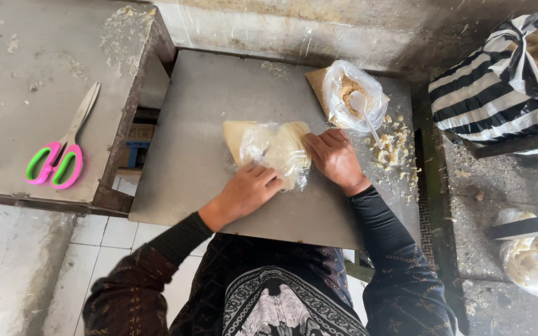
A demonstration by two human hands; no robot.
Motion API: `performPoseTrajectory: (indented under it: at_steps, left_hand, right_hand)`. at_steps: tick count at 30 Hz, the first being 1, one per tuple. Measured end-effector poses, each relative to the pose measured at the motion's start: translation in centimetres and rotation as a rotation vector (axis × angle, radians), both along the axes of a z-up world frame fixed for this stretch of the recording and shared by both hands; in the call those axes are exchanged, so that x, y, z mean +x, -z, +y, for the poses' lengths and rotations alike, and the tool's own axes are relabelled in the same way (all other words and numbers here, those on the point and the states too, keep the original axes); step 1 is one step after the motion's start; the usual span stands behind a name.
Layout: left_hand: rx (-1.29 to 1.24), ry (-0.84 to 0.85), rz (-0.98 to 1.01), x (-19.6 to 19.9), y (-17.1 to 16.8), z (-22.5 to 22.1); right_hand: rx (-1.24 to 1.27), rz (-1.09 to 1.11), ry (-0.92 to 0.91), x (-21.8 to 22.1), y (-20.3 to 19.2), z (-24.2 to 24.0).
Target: The person places triangular pieces of pastry into a stack, handling them one at a time and arranging them on a metal surface near a bag of filling.
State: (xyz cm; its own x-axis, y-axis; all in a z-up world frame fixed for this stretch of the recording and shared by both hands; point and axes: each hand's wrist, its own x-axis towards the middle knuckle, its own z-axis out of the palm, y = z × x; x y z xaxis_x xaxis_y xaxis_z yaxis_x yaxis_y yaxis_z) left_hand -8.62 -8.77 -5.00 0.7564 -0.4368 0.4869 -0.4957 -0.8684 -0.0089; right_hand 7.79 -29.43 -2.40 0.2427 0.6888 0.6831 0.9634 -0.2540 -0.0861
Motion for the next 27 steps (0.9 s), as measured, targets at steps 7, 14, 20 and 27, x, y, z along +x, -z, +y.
performPoseTrajectory:
  at_steps: [7, 14, 20, 27]
  left_hand:
    - [-0.376, -0.238, -0.146, -2.5, 0.8, 0.1]
    - [-0.811, -0.368, -0.049, -1.6, 1.1, 1.0]
    - [-0.724, -0.305, -0.074, -4.8, 2.7, -1.2]
    - [-0.739, -0.073, 0.046, -8.1, 1.7, -2.7]
  right_hand:
    - [0.019, 0.101, 0.02, 0.5, 0.6, 0.1]
    - [-0.016, 0.177, 0.049, 0.1, 1.1, 0.1]
    - [-0.064, 0.23, 0.024, -0.8, 1.0, 0.3]
    - [-0.101, 0.321, -0.11, -4.4, -0.4, -0.4]
